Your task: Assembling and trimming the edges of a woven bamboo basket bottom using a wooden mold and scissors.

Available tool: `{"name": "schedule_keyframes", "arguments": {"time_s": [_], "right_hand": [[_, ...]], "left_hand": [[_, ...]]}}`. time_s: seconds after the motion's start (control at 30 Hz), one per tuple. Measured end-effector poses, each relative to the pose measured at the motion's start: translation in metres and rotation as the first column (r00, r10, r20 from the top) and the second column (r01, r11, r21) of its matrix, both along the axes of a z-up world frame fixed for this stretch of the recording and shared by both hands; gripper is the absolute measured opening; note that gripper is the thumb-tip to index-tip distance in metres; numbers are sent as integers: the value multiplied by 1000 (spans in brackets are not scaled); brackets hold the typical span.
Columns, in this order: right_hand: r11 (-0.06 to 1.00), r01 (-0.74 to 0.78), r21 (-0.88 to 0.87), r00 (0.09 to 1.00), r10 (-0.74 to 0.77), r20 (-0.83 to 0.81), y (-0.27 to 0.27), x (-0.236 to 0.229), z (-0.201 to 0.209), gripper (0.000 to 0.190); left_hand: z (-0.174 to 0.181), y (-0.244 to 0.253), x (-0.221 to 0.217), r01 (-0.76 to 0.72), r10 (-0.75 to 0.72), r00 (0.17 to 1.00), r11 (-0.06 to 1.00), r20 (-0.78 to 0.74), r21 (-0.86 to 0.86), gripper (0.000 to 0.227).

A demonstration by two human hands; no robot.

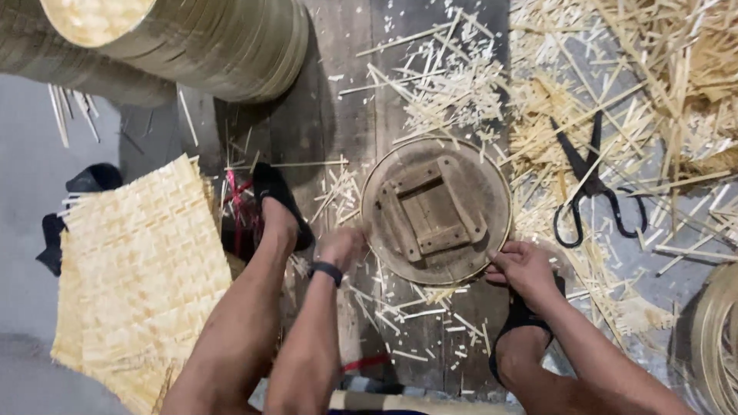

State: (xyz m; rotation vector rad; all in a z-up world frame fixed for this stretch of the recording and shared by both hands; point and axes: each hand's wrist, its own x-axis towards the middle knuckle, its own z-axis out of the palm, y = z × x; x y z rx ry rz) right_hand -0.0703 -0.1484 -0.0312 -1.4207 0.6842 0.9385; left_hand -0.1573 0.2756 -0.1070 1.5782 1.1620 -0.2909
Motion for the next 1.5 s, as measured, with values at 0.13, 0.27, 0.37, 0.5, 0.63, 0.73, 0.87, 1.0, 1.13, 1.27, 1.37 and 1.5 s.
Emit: {"name": "schedule_keyframes", "arguments": {"time_s": [0.13, 0.27, 0.37, 0.5, 0.63, 0.73, 0.87, 1.0, 1.13, 1.27, 1.37, 1.5], "right_hand": [[996, 37, 79, 997, -42, 66, -5, -5, -28, 22], [999, 36, -23, 999, -36, 21, -6, 20, -12, 19], [993, 52, -102, 995, -43, 92, -16, 49, -15, 18], [995, 73, 71, 991, -80, 108, -27, 64, -22, 19], [997, 59, 54, 983, -68, 172, -22, 62, -27, 18], [988, 119, 98, 987, -129, 95, -21, 63, -28, 14], [995, 78, 56, 984, -86, 158, -23, 57, -30, 14], [994, 113, -12, 964, -106, 245, -18, 50, -28, 17], [996, 89, 3, 956, -87, 281, -12, 49, -15, 18], [994, 97, -51, 955, -78, 287, -11, 51, -14, 18], [994, 92, -63, 959, -72, 273, -9, 48, -13, 17], [993, 70, -90, 953, -40, 300, -9, 44, -16, 18]], "left_hand": [[59, -50, -4, -123, 133, 991, 970, 33, -211, 10], [47, -75, 2, -360, 366, 930, 890, -35, -281, 15], [25, -92, 5, -383, 407, 914, 865, 6, -324, 20], [98, -125, 30, -477, 510, 859, 757, -54, -447, 30], [89, -138, 10, -508, 571, 820, 707, -27, -492, 29], [79, -141, 7, -475, 539, 839, 795, 81, -377, 26], [82, -141, 10, -491, 537, 840, 814, 79, -311, 23], [96, -144, 14, -534, 576, 815, 791, 66, -299, 14], [74, -134, -8, -546, 644, 764, 678, 40, -492, 11], [67, -135, -19, -519, 735, 677, 445, -33, -730, 6], [85, -139, -31, -472, 801, 598, 322, -30, -821, 5], [126, -137, -27, -352, 861, 506, 145, -57, -925, 18]]}}
